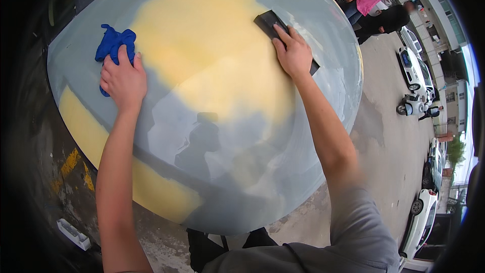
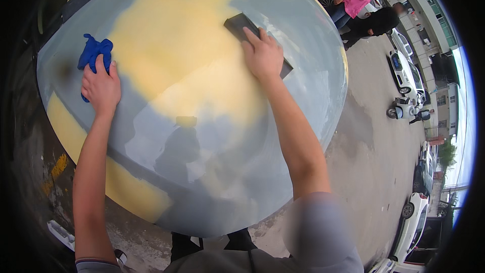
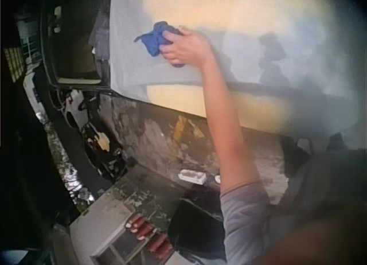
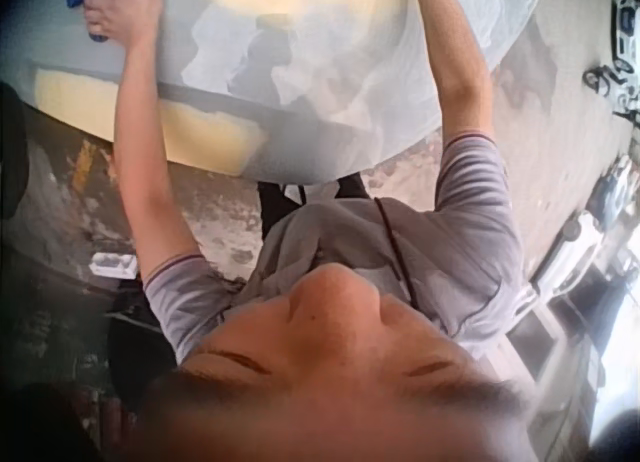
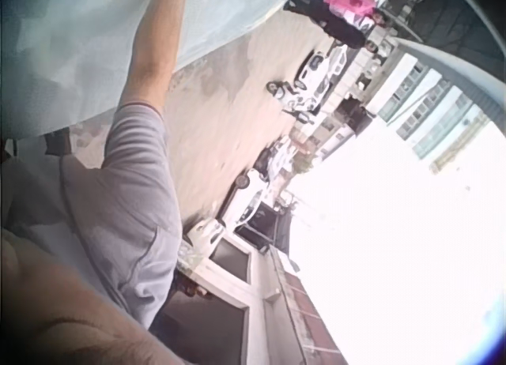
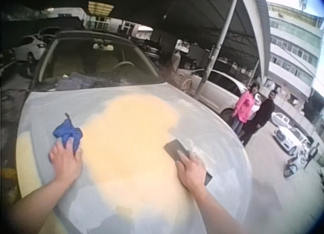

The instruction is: The person sands a car hood with a sanding block and wipes the surface with a blue cloth. The person repeatedly dips the sanding block into a bucket of water and continues sanding and wiping the hood.

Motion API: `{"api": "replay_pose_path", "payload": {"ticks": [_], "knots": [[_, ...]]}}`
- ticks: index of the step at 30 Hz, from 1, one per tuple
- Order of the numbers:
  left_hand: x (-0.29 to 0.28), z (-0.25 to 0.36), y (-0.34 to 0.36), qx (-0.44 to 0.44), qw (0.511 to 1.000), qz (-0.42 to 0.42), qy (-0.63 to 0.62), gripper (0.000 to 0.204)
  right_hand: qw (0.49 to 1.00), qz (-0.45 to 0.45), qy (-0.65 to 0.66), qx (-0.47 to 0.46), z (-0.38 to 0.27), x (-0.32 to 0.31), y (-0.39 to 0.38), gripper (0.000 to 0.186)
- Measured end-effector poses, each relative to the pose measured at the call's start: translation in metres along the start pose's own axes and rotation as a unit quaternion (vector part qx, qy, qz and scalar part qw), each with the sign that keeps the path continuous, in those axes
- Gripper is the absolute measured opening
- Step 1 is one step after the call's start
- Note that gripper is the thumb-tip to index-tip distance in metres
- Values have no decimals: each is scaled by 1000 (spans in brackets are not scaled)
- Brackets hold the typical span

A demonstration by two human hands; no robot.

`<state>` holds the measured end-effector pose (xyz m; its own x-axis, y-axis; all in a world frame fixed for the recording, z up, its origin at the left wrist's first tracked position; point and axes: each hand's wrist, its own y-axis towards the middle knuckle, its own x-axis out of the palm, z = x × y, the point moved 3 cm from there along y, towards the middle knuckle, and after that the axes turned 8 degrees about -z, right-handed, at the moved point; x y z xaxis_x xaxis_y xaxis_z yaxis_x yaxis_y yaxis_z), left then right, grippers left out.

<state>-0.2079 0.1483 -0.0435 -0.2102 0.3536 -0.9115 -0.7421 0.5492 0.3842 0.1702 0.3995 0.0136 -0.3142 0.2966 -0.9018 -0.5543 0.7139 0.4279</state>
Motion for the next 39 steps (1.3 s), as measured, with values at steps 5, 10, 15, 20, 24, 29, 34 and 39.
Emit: {"api": "replay_pose_path", "payload": {"ticks": [5, 10, 15, 20, 24, 29, 34, 39], "knots": [[-3, -32, 0, -18, 999, -3, 31, 55, 988, -100, 76, -92, -124, -69, -217, 54], [-6, -11, 1, -11, 1000, -18, 9, 55, 994, -61, 30, -84, -56, -41, -67, 46], [3, 1, -5, -1, 1000, -8, 1, 55, 997, -49, 14, 49, -14, -7, -7, 44], [-9, -29, 4, -40, 998, -47, 19, 55, 990, -74, 70, -96, -123, -70, -202, 52], [-8, -25, 3, -26, 999, -33, 24, 56, 981, -79, 75, -162, -87, -62, -138, 50], [-3, 8, 4, -5, 1000, -5, -16, 57, 1000, -20, 19, 0, 15, -22, 10, 46], [-3, -32, 5, -24, 998, -50, 26, 57, 990, -66, 82, -94, -71, -57, -154, 52], [-2, -30, 4, -40, 997, -56, 39, 58, 985, -63, 76, -145, -31, -62, -145, 53]]}}
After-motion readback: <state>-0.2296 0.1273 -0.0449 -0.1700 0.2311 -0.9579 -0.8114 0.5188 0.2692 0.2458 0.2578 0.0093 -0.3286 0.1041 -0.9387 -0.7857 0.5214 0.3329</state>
